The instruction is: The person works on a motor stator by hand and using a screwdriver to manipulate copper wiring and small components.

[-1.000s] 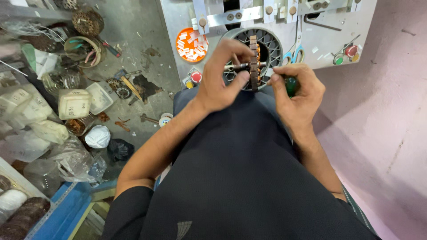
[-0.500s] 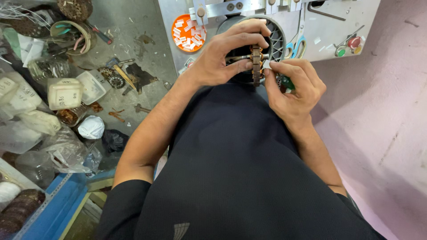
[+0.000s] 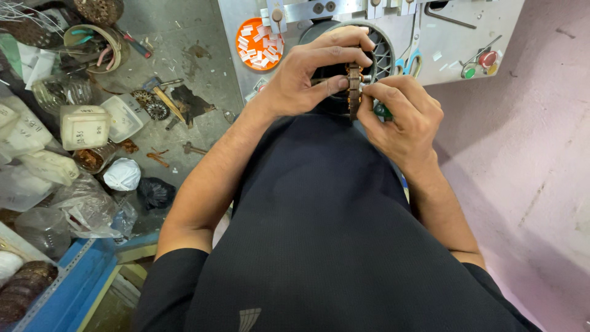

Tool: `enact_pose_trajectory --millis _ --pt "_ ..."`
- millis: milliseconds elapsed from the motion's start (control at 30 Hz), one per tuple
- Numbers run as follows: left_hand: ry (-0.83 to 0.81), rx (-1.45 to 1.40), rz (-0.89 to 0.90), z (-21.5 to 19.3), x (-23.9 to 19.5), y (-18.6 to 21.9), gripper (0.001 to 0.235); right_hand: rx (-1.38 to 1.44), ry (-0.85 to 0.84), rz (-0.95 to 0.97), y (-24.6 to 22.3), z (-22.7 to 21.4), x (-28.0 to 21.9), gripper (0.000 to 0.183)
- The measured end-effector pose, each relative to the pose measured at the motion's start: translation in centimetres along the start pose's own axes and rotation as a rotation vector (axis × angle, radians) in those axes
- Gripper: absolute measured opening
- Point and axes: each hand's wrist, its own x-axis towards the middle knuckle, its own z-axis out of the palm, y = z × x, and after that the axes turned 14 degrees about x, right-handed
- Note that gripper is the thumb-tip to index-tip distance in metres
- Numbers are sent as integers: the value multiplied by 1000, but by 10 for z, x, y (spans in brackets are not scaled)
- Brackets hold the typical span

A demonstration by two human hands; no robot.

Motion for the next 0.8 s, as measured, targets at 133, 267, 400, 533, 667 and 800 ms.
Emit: enact_pose_trajectory --millis 133,267,400,533,667,800 --pt "5 -11 -24 1 1 0 35 -11 -54 47 -6 -3 7 18" --pt "5 -16 -12 0 0 1 33 17 -135 173 -5 -11 19 9" --pt "-11 -29 -26 -1 0 2 35 191 -236 313 8 -24 30 16" --pt "-22 -42 19 -4 3 3 39 376 -307 402 19 -36 38 20" --pt "-50 -66 -36 -4 2 1 44 494 -326 496 26 -34 47 18" --pt "-62 -102 -56 -3 2 0 45 473 -359 648 29 -31 57 16"
